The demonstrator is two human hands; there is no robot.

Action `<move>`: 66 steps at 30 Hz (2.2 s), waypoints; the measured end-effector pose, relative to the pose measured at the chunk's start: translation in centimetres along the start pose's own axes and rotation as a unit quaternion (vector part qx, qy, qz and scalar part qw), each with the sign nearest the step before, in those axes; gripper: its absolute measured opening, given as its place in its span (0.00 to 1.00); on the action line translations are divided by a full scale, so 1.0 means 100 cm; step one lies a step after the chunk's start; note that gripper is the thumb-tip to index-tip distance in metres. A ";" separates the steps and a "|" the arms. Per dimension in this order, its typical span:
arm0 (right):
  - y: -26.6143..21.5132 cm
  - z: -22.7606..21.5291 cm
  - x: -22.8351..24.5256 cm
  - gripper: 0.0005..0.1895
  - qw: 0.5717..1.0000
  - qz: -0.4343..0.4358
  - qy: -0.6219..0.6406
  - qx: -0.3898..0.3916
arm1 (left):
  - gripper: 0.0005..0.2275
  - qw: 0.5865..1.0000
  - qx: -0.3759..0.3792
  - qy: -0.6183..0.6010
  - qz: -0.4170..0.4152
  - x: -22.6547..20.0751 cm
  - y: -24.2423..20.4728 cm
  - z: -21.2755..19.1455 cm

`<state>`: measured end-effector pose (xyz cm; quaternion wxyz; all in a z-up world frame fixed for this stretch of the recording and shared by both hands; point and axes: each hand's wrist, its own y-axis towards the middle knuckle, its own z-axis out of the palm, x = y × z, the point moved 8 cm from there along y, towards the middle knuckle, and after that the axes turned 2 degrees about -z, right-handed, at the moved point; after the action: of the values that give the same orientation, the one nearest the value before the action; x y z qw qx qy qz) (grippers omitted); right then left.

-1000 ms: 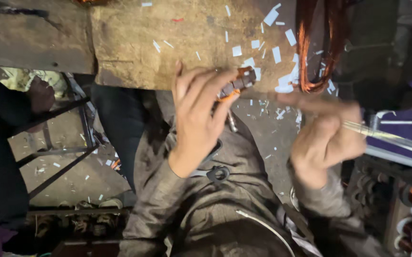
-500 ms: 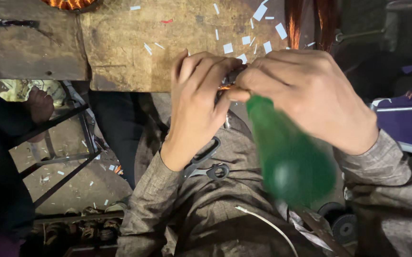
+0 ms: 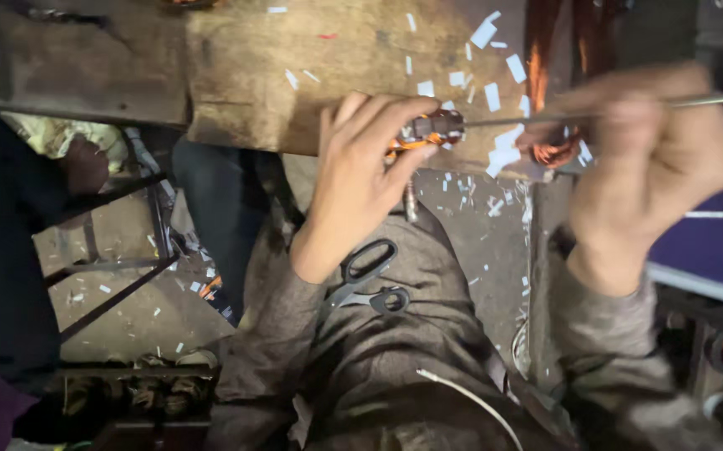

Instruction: The person inserts small white paper pieces into the slots of a copper-wound stator using a screwdriver. They then cut a white sheet into strips with scissors and continue inserting the pieces into the stator.

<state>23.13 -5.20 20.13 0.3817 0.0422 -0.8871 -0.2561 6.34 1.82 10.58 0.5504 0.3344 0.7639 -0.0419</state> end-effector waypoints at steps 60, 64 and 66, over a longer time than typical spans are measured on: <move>-0.138 0.075 -0.080 0.10 0.986 0.164 -0.015 0.002 | 0.08 0.970 -0.164 -0.073 -0.166 0.039 -0.084 0.014; -0.167 0.105 -0.090 0.04 0.882 0.400 0.249 0.027 | 0.06 0.960 -0.112 -0.158 -0.204 0.039 -0.092 0.036; -0.159 0.109 -0.080 0.04 0.900 0.352 0.254 0.042 | 0.05 0.964 -0.112 -0.146 -0.191 0.039 -0.089 0.033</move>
<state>19.26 -12.22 0.81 0.6570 -0.1929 -0.7272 -0.0480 3.38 -4.70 3.19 0.6718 0.1085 0.7246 -0.1090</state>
